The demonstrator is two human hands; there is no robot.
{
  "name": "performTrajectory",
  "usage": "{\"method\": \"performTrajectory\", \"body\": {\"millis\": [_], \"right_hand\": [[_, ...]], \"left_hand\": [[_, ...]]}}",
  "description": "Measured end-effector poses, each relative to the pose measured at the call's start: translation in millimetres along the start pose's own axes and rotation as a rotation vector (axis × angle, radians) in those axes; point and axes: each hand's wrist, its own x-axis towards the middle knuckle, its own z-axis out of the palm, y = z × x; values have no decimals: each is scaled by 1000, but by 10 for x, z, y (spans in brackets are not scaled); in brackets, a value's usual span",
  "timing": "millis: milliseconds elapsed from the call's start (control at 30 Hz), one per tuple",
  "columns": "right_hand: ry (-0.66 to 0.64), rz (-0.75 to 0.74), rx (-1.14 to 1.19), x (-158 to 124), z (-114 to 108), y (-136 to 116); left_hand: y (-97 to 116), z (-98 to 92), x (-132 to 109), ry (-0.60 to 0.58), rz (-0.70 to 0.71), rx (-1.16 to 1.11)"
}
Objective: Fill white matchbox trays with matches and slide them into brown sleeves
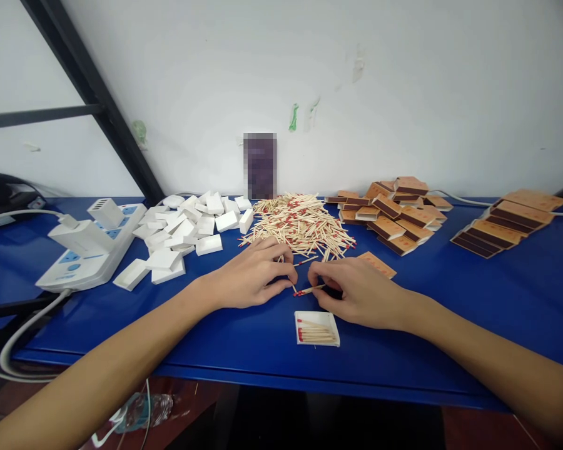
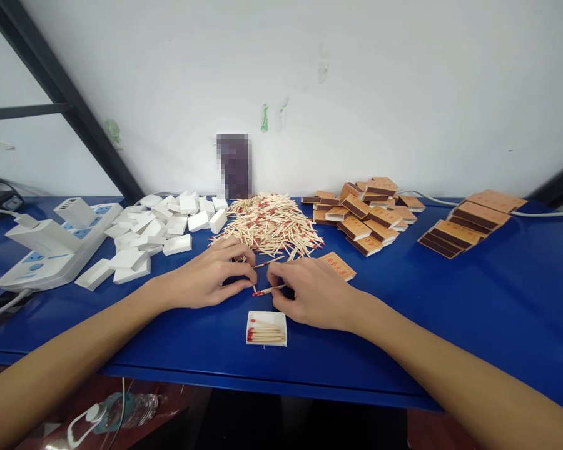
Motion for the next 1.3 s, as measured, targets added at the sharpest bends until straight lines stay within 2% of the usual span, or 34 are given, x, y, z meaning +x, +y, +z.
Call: {"method": "performTrajectory", "body": {"millis": [200, 400, 633, 767, 967, 1133, 1300], "right_hand": [[-39, -39, 60, -2, -48, -10], [-34, -41, 184, 33, 12, 101], [57, -67, 216, 68, 91, 142], [88, -91, 209, 73, 122, 140], [126, -88, 193, 115, 168, 114], [150, -67, 143, 139, 174, 84], [117, -105, 126, 112, 128, 79]], "left_hand": [[47, 87, 29, 40, -75, 3], [47, 99, 47, 48, -151, -33], [41, 133, 100, 65, -178, -136], [71, 118, 94, 86, -142, -178], [-22, -16, 22, 135, -39, 44], [-175, -73, -50, 133, -46, 146], [-157, -75, -56, 110, -47, 115]]}}
